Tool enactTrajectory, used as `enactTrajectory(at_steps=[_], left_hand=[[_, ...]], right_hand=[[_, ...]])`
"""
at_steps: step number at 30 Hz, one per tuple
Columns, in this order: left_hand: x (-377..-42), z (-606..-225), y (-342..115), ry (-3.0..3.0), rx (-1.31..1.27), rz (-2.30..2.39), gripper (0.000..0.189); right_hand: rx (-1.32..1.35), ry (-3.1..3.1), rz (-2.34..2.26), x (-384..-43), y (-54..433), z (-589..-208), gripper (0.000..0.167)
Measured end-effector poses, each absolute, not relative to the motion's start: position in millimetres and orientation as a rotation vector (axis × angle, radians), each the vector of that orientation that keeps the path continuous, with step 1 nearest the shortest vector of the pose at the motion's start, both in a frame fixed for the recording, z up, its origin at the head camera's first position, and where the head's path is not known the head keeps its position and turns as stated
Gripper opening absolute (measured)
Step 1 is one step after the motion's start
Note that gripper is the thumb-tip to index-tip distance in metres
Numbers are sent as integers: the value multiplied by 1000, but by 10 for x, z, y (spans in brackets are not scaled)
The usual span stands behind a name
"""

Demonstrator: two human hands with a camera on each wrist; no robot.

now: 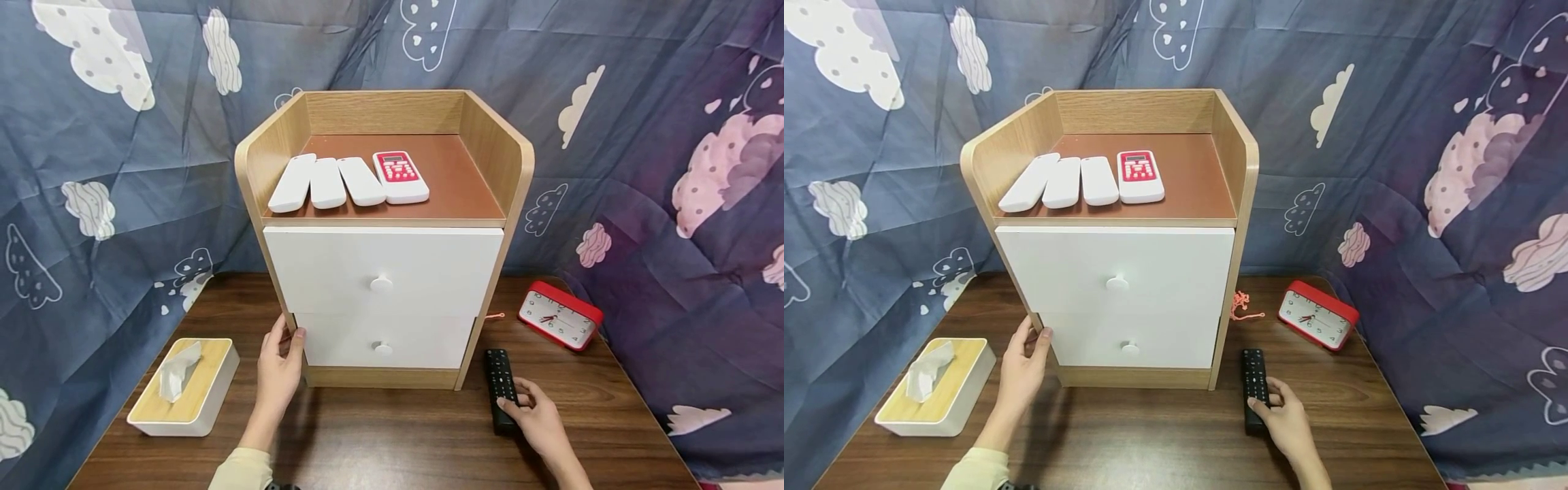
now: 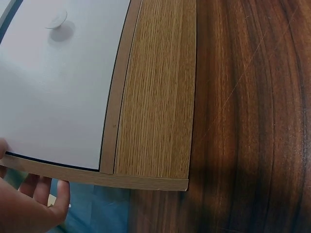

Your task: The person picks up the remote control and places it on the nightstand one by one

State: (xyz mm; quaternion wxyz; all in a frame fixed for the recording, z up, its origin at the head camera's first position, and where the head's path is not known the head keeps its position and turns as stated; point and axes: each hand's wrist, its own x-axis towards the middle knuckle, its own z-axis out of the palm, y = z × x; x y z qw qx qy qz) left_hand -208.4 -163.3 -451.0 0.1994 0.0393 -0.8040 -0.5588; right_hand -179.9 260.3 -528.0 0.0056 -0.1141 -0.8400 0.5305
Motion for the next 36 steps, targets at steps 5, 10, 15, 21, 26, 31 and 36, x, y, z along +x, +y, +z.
enactTrajectory(at_steps=[5,10,15,21,26,31,36], left_hand=[[-2067,-4506,-1615,-2245,101,-1550,53],[-2071,-4517,-1620,-2276,101,-1559,55],[-2081,-4522,-1626,-2279,105,-1554,54],[-2086,-4517,-1618,-2271,98,-1550,54],[-2089,-4517,-1610,-2272,96,-1551,54],[-2097,-4512,-1621,-2260,115,-1573,54],[-2095,-4512,-1630,-2267,130,-1560,55]], right_hand=[[-353,-2492,1748,-1742,2636,-5051,61],[-296,-2237,1781,-1657,2674,-4678,55],[-163,-1910,1907,-1581,2699,-4160,52],[41,-1655,1937,-1472,2623,-3441,55],[334,-1377,2073,-1400,2498,-2874,56],[653,-1342,2081,-1379,2229,-2387,57],[697,-1529,1986,-1473,1925,-2022,55]])
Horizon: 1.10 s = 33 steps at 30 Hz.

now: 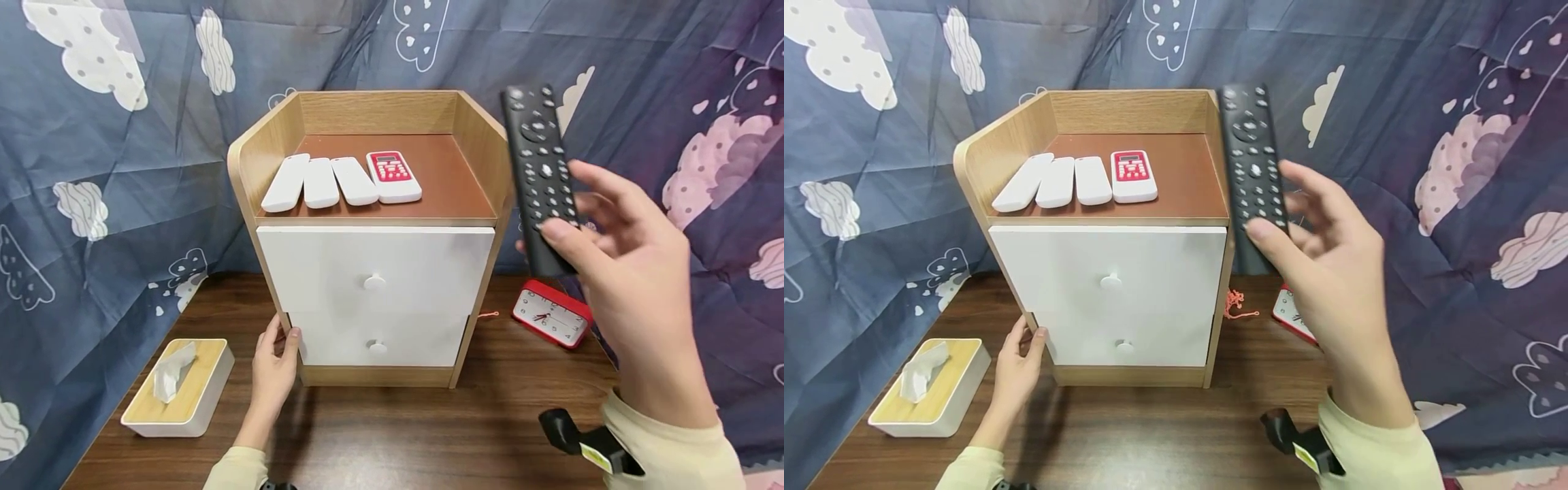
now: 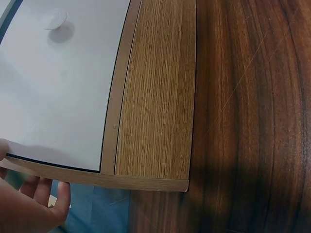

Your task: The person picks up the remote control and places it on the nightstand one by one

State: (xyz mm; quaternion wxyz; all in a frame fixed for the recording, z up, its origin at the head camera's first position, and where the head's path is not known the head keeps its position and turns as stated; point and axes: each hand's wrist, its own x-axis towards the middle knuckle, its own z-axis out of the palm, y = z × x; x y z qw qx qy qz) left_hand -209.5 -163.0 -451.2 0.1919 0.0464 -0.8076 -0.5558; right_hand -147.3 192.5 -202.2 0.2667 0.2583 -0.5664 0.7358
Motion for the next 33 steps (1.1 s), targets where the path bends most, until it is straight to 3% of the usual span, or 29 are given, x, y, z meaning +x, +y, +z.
enactTrajectory(at_steps=[17,33], left_hand=[[-2086,-4512,-1639,-2261,138,-1563,53],[-2113,-4535,-1633,-2259,128,-1545,52]], right_hand=[[250,-2518,1048,-2276,1174,-1555,52],[144,-2721,856,-2539,1128,-1518,52]])
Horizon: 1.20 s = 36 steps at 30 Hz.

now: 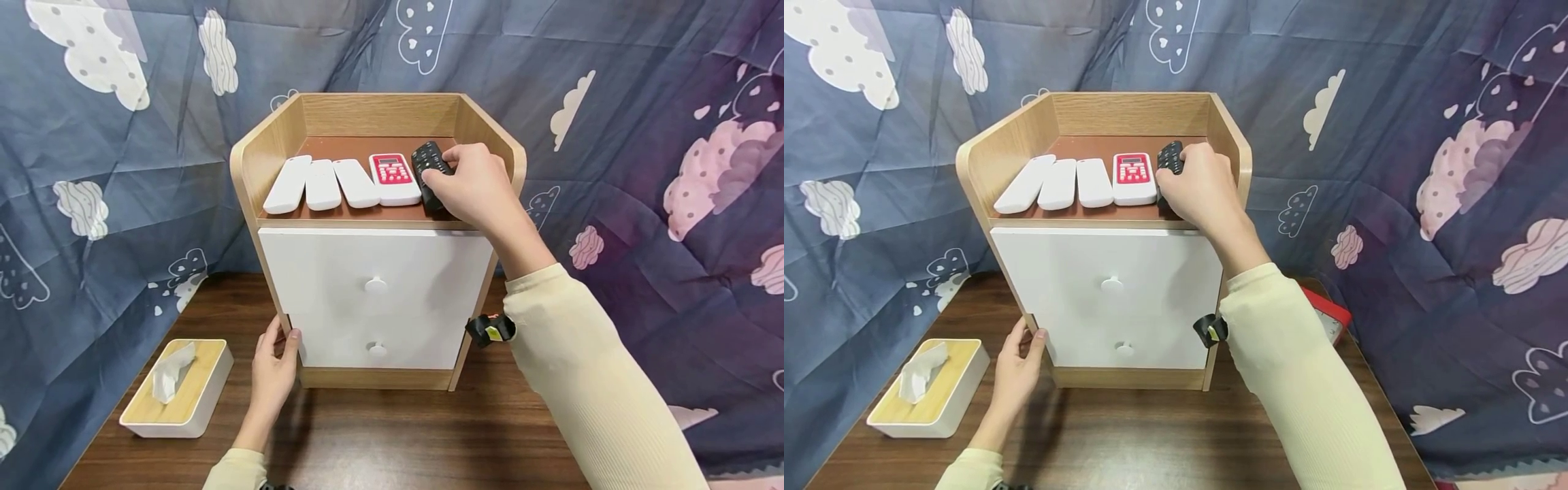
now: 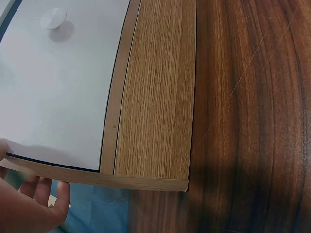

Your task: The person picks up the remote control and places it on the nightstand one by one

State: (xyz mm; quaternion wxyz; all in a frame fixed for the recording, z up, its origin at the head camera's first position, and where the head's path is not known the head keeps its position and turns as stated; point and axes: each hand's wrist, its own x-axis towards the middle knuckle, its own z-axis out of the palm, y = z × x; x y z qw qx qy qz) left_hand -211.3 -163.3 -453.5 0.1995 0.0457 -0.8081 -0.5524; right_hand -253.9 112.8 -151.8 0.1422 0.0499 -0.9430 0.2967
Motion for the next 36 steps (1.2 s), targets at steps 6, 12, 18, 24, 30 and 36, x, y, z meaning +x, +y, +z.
enactTrajectory(at_steps=[6,12,18,24,30,36], left_hand=[[-2108,-4534,-1637,-2247,130,-1553,51],[-2100,-4525,-1633,-2246,125,-1550,51],[-2103,-4528,-1636,-2243,126,-1542,51],[-2107,-4533,-1637,-2259,147,-1550,53],[-2109,-4535,-1634,-2253,142,-1558,53],[-2112,-4519,-1646,-2272,138,-1596,54]], right_hand=[[189,-2719,813,-2545,1100,-1552,50],[182,-2693,776,-2535,1098,-1588,48],[182,-2673,755,-2557,1097,-1651,42],[208,-2601,706,-2565,1072,-1713,28],[219,-2568,583,-2560,1051,-1739,36],[210,-2543,554,-2522,1058,-1752,37]])
